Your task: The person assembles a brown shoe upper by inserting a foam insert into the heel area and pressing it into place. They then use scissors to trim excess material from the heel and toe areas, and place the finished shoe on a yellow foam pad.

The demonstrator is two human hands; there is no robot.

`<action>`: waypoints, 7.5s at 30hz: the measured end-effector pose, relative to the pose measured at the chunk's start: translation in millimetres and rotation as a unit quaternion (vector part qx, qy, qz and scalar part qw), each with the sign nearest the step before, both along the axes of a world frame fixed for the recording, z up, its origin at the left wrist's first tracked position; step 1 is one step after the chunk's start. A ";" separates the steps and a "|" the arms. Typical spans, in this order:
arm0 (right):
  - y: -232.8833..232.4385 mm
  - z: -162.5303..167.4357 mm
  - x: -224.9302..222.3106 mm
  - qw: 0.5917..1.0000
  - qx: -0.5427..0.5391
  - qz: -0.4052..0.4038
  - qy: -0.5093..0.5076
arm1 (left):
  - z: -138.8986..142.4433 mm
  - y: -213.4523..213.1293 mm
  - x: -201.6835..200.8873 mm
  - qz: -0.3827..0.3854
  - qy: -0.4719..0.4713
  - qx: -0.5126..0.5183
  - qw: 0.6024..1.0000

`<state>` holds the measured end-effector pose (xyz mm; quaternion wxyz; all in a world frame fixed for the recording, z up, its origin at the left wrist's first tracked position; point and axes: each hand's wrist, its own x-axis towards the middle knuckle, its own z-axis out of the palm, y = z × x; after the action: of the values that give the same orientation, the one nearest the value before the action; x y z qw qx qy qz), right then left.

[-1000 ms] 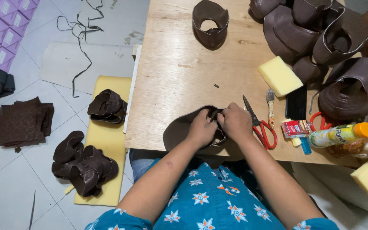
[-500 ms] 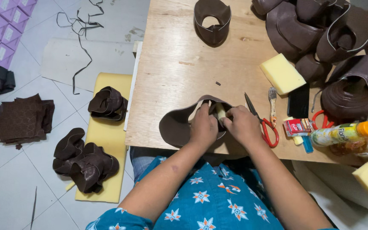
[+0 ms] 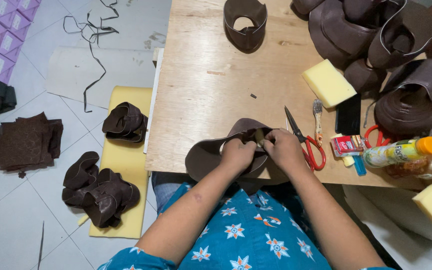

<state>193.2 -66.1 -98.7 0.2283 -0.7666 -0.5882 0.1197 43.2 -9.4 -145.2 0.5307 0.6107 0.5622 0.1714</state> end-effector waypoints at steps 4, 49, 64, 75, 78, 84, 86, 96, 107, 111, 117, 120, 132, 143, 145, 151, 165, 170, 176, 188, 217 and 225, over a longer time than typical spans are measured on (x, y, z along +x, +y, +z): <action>-4.4 5.9 -2.4 0.999 -0.046 -0.015 -0.007 | -4.9 -3.4 -1.8 0.005 -0.066 -0.037 0.997; 22.0 -1.8 -3.5 0.994 0.083 0.072 -0.005 | 57.9 -6.6 -13.4 -0.155 -0.141 0.126 0.970; 48.0 14.7 -5.1 0.982 0.069 0.178 0.010 | 88.8 61.9 -41.8 -0.204 0.145 0.143 0.958; 59.7 -0.4 -2.5 0.983 0.016 0.183 -0.026 | 89.4 37.9 -53.6 -0.254 0.123 0.524 0.803; 59.1 0.1 -1.7 0.984 0.018 0.177 -0.002 | 83.1 43.5 -53.6 -0.252 0.110 0.541 0.795; 58.3 11.6 -10.2 0.986 -0.010 0.159 -0.042 | 75.5 52.2 -58.2 -0.258 0.031 0.413 0.873; 55.7 17.1 -15.6 0.986 0.009 0.164 -0.037 | 75.9 52.3 -61.0 -0.246 0.015 0.408 0.879; 46.0 35.1 -24.7 0.959 0.140 0.243 -0.029 | 72.9 58.7 -68.0 -0.204 0.005 0.269 0.941; 53.8 11.3 -28.2 0.955 0.137 0.239 -0.108 | 74.7 47.6 -73.0 -0.222 -0.018 0.312 0.924; 53.0 7.1 -25.9 0.957 0.107 0.263 -0.055 | 72.0 48.5 -76.4 -0.197 -0.016 0.318 0.927; 52.9 7.8 -10.8 0.963 0.037 0.265 -0.023 | 64.4 51.0 -62.9 -0.213 -0.029 0.403 0.890; 50.0 12.1 -10.9 0.974 0.030 0.223 0.029 | 63.6 52.6 -57.7 -0.233 0.000 0.369 0.900; 69.6 35.0 -16.9 0.960 0.062 0.234 -0.142 | 64.7 40.6 -61.4 -0.112 0.038 0.336 0.934; 79.2 11.7 -8.8 0.962 -0.009 0.258 -0.094 | 68.5 48.3 -47.1 -0.192 0.165 0.462 0.850; 79.4 16.4 -3.8 0.963 -0.005 0.268 -0.037 | 66.1 48.7 -45.4 -0.216 0.181 0.475 0.833; 73.8 20.1 -8.7 0.964 -0.069 0.188 -0.175 | 60.5 47.8 -46.8 -0.237 0.112 0.467 0.844; 66.9 35.3 -4.9 0.953 -0.125 0.182 -0.206 | 45.9 45.8 -46.4 -0.228 0.160 0.483 0.830; 64.8 30.5 -10.5 0.958 -0.075 0.160 -0.227 | 51.5 41.6 -41.1 -0.199 0.218 0.426 0.855; 65.3 31.0 -1.4 0.979 0.037 0.194 -0.042 | 82.0 39.0 -42.5 -0.202 0.246 0.386 0.866; 23.2 27.1 -3.8 0.978 0.040 0.205 -0.015 | 79.3 60.0 -21.3 -0.167 0.113 0.461 0.865; 10.8 12.6 2.2 0.982 0.058 -0.021 0.177 | 64.7 95.8 0.6 -0.300 0.221 0.236 0.898; 19.4 29.4 -12.3 0.979 0.080 0.126 -0.137 | 78.3 95.3 -3.2 -0.306 0.216 0.204 0.905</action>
<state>180.8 -46.7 -69.3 0.1896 -0.6746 -0.7134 -0.0059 40.0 85.8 -67.0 0.2866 0.8694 0.4017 -0.0244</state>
